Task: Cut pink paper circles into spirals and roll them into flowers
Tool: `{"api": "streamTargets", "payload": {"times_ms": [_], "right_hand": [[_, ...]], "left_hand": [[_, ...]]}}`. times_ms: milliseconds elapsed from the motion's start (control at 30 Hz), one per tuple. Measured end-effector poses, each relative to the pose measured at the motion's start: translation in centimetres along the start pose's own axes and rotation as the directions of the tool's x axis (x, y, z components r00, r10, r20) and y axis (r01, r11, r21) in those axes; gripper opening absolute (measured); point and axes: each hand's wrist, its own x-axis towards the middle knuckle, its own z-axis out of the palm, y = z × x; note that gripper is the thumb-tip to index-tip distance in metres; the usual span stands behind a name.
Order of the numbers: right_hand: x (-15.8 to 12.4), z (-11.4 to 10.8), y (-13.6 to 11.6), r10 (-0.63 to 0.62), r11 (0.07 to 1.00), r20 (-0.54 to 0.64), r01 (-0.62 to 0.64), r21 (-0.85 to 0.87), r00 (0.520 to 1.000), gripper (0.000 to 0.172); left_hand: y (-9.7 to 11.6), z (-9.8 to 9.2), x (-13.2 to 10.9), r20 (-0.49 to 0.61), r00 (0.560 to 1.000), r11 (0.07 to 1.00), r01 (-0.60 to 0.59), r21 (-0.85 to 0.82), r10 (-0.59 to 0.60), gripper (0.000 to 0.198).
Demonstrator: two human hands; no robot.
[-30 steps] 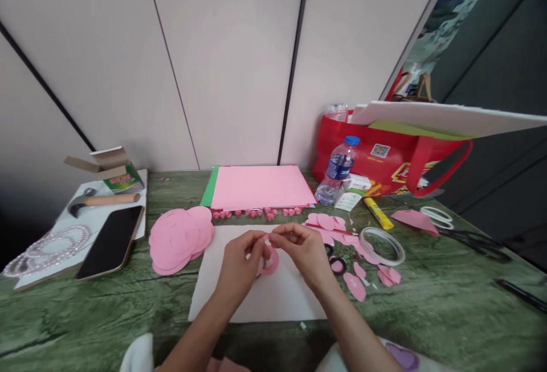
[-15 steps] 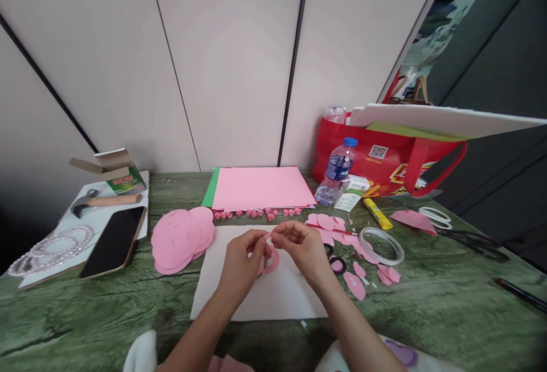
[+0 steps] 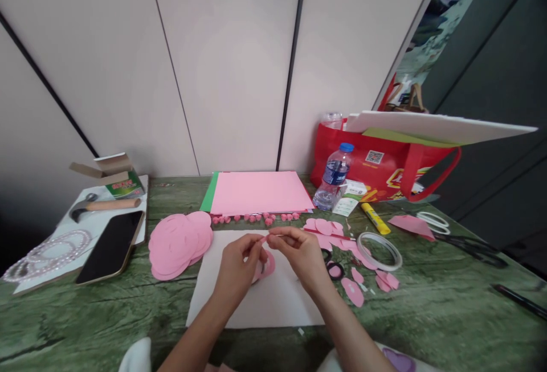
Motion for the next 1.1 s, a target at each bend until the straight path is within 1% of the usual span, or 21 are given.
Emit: {"api": "streamTargets", "payload": {"times_ms": [100, 300, 433, 633, 933, 1033, 1100], "right_hand": [[0.01, 0.02, -0.04, 0.013, 1.000, 0.016, -0.013, -0.005, 1.000, 0.025], [0.10, -0.02, -0.02, 0.019, 1.000, 0.042, -0.019, 0.017, 0.999, 0.021], [0.20, 0.04, 0.08, 0.030, 0.999, 0.028, -0.031, 0.036, 0.999, 0.021], [0.21, 0.07, 0.43, 0.032, 0.998, -0.014, -0.031, 0.060, 0.999, 0.024], [0.46, -0.08, 0.55, 0.028, 0.999, -0.060, -0.028, 0.017, 0.998, 0.022], [0.45, -0.12, 0.50, 0.027, 1.000, -0.053, -0.028, -0.006, 0.998, 0.023], [0.35, -0.15, 0.40, 0.027, 1.000, -0.026, -0.027, -0.010, 0.999, 0.025]], "left_hand": [[0.01, -0.02, 0.09, -0.010, 1.000, 1.000, -0.004, -0.004, 0.004, 0.021], [0.11, 0.02, 0.15, -0.020, 1.000, 1.000, -0.002, 0.002, 0.002, 0.020], [-0.04, 0.05, 0.21, -0.016, 1.000, 1.000, 0.011, -0.025, -0.012, 0.021], [-0.45, 0.05, 0.26, 0.002, 1.000, 0.999, 0.023, -0.047, -0.023, 0.021], [-0.43, 0.03, 0.37, 0.003, 0.998, 0.997, 0.066, -0.043, -0.066, 0.021], [-0.38, -0.19, 0.39, 0.004, 0.998, 0.996, 0.070, -0.049, -0.070, 0.021], [-0.30, -0.39, 0.46, 0.004, 0.998, 0.997, 0.069, -0.042, -0.068, 0.021]]}}
